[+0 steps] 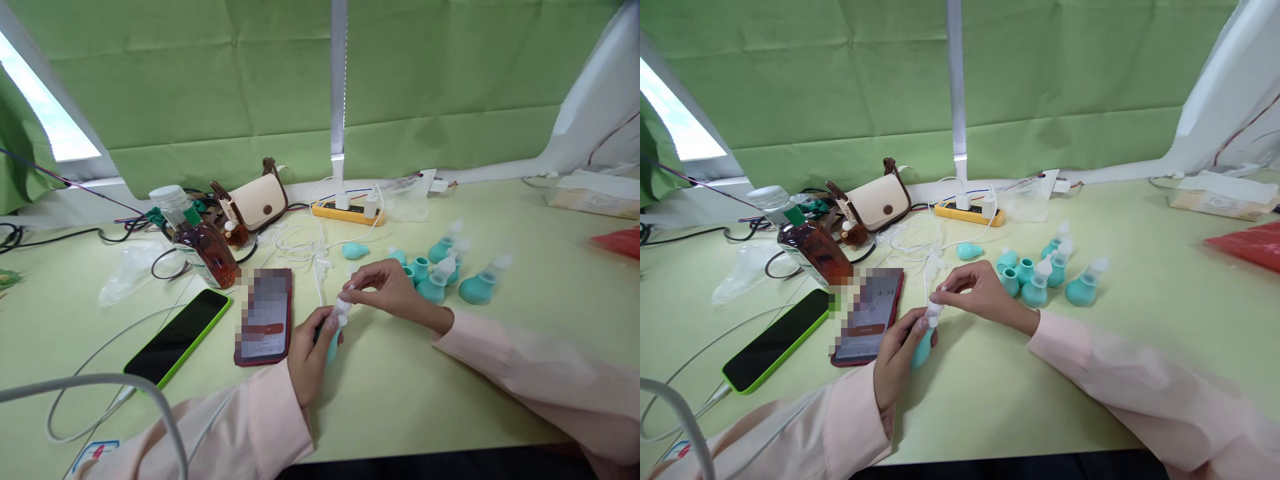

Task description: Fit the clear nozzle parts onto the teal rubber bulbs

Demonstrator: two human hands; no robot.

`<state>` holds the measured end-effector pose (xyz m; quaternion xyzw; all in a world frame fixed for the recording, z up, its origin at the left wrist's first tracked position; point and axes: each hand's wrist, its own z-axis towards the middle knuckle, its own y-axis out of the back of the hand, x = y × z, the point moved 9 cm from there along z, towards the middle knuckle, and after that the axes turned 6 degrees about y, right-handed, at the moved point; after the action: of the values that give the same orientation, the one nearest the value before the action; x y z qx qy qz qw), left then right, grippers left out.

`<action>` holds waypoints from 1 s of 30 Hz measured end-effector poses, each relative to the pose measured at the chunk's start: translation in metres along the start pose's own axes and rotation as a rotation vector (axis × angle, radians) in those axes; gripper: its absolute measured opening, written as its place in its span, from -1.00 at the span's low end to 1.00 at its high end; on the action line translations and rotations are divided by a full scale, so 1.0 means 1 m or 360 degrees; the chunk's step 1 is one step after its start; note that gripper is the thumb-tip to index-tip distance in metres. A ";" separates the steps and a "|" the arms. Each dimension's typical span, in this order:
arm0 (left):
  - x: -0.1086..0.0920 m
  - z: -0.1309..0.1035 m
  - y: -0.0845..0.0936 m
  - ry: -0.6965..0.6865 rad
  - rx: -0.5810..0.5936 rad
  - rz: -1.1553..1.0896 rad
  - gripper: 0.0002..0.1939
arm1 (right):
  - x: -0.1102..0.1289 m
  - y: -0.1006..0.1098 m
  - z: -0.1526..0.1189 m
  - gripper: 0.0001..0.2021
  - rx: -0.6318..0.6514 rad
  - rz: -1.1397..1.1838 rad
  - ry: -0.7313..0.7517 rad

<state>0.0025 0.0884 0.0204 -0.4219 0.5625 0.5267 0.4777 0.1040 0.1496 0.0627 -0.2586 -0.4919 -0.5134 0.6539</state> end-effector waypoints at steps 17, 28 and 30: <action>0.003 -0.002 -0.006 0.0078 0.0103 -0.0486 -0.76 | -0.008 -0.027 -0.029 -0.75 -0.0163 0.0305 -0.0019; 0.001 -0.007 -0.002 -0.0024 0.0038 -0.0490 -0.77 | 0.006 -0.046 -0.034 -0.77 0.0057 0.0545 -0.0051; -0.003 -0.009 0.000 -0.0105 -0.0001 -0.0361 -0.74 | 0.012 -0.042 -0.036 -0.81 -0.0039 0.0429 0.0041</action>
<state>0.0020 0.0790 0.0235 -0.4654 0.4951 0.4830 0.5523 0.0785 0.1005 0.0526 -0.3238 -0.4380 -0.4301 0.7199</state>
